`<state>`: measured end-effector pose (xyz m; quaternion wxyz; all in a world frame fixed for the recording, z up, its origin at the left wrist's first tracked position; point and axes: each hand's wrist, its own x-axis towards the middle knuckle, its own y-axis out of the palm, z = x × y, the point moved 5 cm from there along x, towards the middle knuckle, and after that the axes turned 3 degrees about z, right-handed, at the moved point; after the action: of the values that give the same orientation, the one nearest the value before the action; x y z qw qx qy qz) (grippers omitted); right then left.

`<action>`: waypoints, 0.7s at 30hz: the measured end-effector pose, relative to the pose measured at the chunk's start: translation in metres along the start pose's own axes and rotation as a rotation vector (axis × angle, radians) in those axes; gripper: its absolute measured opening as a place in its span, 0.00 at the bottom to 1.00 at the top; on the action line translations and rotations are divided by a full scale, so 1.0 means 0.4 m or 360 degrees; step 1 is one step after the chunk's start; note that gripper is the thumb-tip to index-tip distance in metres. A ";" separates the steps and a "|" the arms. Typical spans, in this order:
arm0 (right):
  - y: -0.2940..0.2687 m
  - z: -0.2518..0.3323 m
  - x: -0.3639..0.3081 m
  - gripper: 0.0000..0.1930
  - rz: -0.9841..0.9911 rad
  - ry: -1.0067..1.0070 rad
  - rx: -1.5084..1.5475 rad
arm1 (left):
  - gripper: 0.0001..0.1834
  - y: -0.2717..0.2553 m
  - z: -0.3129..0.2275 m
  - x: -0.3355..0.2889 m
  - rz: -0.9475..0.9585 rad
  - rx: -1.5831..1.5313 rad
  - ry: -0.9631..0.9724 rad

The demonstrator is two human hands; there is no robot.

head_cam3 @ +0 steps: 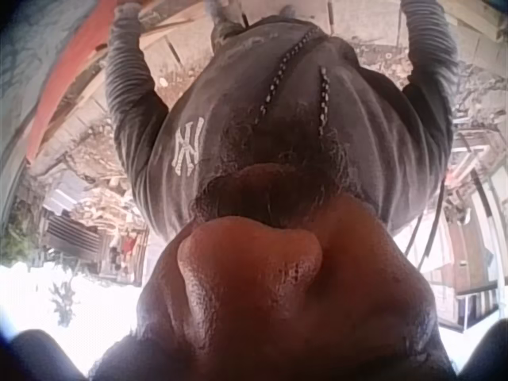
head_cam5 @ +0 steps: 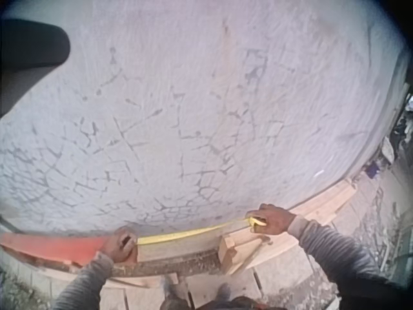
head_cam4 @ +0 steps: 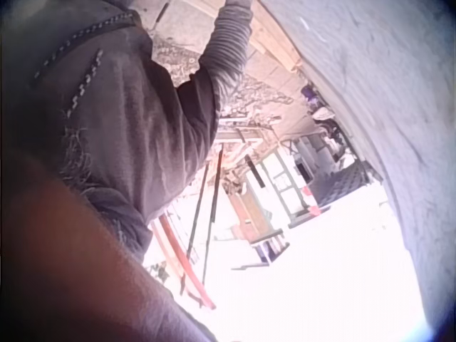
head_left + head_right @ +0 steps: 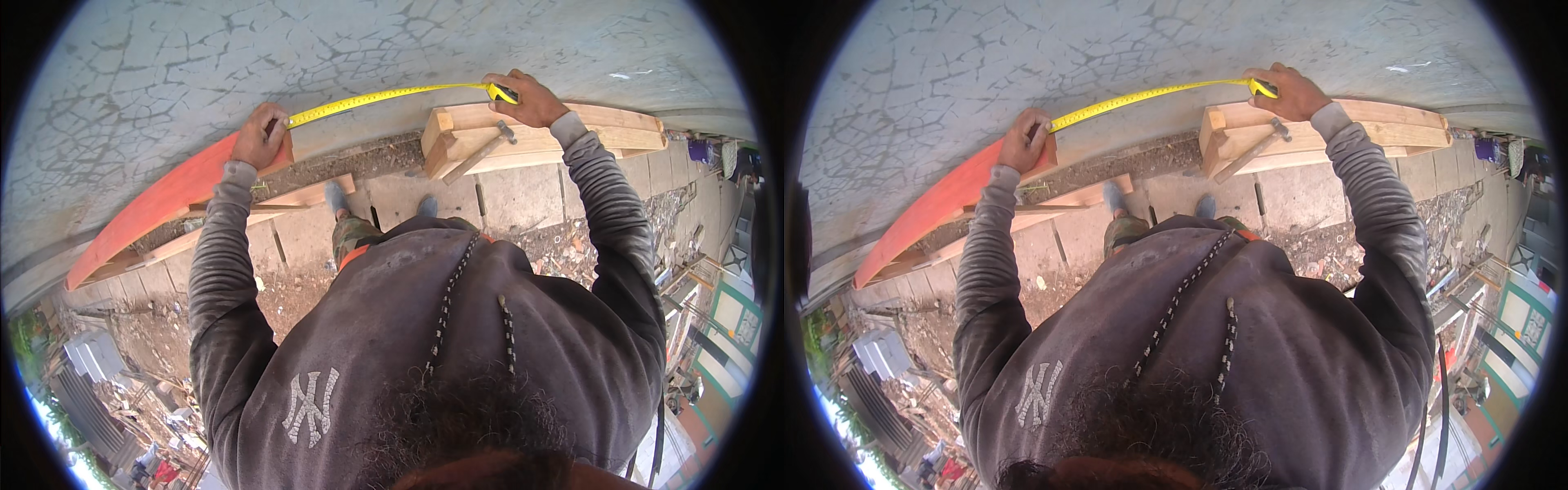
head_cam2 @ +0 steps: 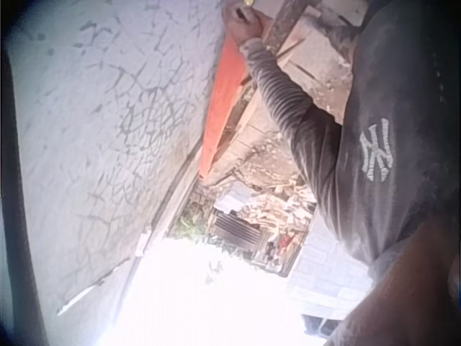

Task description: The person measures a wooden beam with a tape measure, uses a hammer and a chisel to prepare a hole in a concrete floor, and then positions a wooden support frame into the prepared slot.

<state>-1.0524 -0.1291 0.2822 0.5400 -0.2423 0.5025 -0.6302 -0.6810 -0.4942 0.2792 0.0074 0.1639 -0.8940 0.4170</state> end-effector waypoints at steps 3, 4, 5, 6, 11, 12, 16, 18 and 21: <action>-0.006 0.008 0.000 0.31 0.0013 -0.0010 0.0031 | 0.05 -0.009 -0.007 -0.004 -0.0118 0.0008 0.0089; -0.013 0.013 -0.003 0.31 0.0005 -0.0013 0.0032 | 0.05 -0.010 0.001 -0.014 -0.0120 0.0015 0.0093; -0.022 0.016 -0.017 0.32 0.0049 -0.0051 0.0096 | 0.05 -0.010 0.001 -0.016 -0.0174 -0.0083 0.0018; -0.032 0.021 -0.033 0.34 0.0091 -0.0090 0.0162 | 0.05 -0.010 0.002 -0.019 -0.0225 -0.0179 -0.0057; -0.047 0.074 -0.186 0.44 0.0141 -0.0203 0.0572 | 0.12 0.079 -0.192 -0.031 -0.0537 -0.1022 -0.0409; -0.015 0.086 -0.195 0.46 0.0162 -0.0136 0.0626 | 0.12 0.133 -0.240 -0.033 -0.0483 -0.1062 -0.0390; 0.144 0.187 -0.197 0.40 -0.0092 -0.0364 0.0764 | 0.24 0.350 -0.418 -0.030 -0.0068 -0.0838 -0.0341; 0.215 0.245 -0.191 0.38 -0.0054 -0.0307 0.0992 | 0.28 0.437 -0.506 -0.020 0.0088 -0.0662 -0.0133; 0.315 0.235 -0.187 0.34 -0.0060 -0.0093 0.1257 | 0.35 0.457 -0.522 -0.024 0.0135 -0.0185 0.0024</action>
<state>-0.8953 -0.0838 0.2227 0.5939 -0.0429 0.2015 -0.7777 -0.7526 -0.2258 0.2779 0.0061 0.1220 -0.9227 0.3655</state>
